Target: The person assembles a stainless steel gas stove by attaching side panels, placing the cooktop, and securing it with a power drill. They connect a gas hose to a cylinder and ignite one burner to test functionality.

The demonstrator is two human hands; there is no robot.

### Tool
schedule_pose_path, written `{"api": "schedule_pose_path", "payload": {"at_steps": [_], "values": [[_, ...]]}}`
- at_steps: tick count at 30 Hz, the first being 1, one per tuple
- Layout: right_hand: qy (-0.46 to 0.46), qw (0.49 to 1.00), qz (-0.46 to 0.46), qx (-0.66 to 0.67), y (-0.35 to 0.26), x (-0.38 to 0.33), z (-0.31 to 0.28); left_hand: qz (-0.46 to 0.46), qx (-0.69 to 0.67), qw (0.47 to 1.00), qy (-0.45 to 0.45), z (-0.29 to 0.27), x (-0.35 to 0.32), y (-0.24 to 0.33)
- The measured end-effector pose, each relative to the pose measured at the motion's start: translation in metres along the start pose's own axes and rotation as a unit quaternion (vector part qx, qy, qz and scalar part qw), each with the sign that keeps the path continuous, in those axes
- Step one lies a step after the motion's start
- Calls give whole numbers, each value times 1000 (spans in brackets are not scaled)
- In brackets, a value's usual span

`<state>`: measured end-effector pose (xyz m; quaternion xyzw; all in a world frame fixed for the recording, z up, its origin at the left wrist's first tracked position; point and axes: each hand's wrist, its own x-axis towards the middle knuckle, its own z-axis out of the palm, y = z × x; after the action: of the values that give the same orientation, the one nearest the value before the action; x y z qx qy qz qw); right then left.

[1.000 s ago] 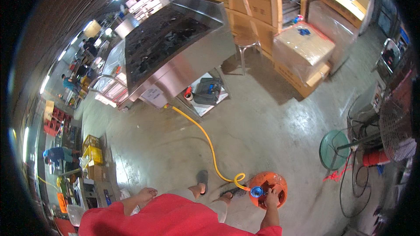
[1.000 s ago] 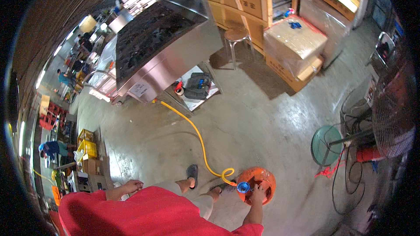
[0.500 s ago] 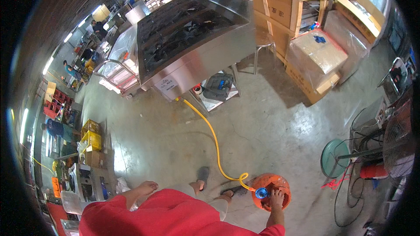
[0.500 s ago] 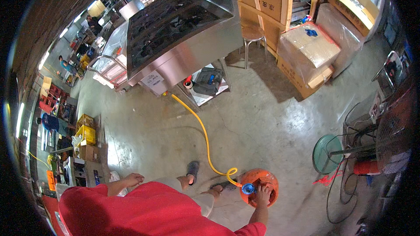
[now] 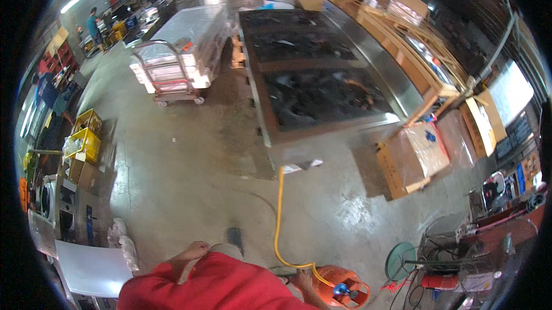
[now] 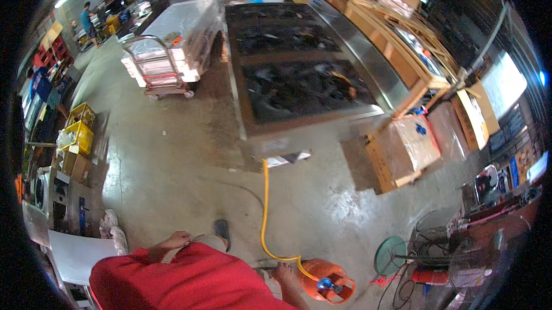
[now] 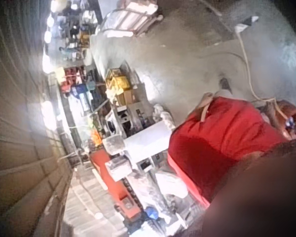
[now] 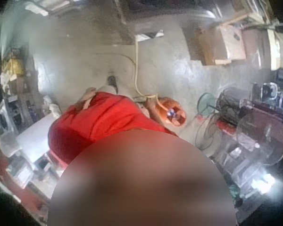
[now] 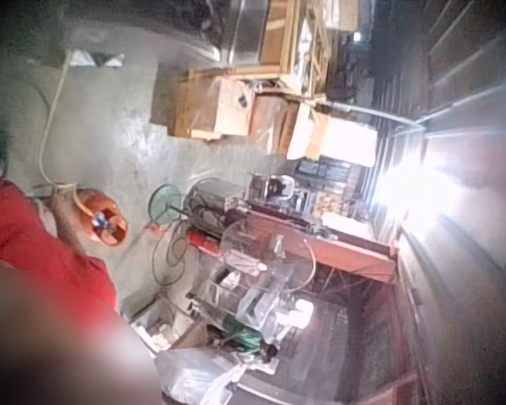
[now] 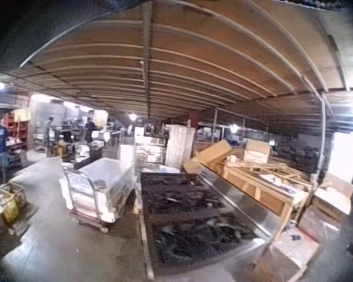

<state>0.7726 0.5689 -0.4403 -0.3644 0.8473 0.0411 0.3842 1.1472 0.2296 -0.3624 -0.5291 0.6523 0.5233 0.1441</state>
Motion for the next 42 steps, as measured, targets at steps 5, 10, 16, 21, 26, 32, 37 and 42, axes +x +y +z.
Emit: {"api": "schedule_pose_path", "payload": {"at_steps": [5, 10, 16, 21, 26, 32, 37, 42], "values": [[-117, 967, -226, 9, -188, 78, -71, -31, -279, 944, 171, -100, 37, -44], [97, 917, -386, 37, -333, 126, -179, 65, -410, 894, 171, -174, 101, -40], [172, 905, -342, 185, -455, 158, -293, 143, -186, 959, 156, -288, 218, 64], [444, 786, -406, 144, -525, 201, -413, 282, -305, 896, 157, -396, 314, 175], [623, 733, -224, 155, -554, 233, -518, 278, -154, 941, 115, -503, 394, 256], [606, 645, 0, 465, -568, 281, -553, 336, -62, 924, 173, -606, 480, 395], [695, 543, 86, 463, -570, 302, -549, 339, 13, 916, 213, -680, 602, 495], [763, 484, 187, 386, -580, 311, -550, 446, 53, 844, 293, -712, 739, 555]]}}
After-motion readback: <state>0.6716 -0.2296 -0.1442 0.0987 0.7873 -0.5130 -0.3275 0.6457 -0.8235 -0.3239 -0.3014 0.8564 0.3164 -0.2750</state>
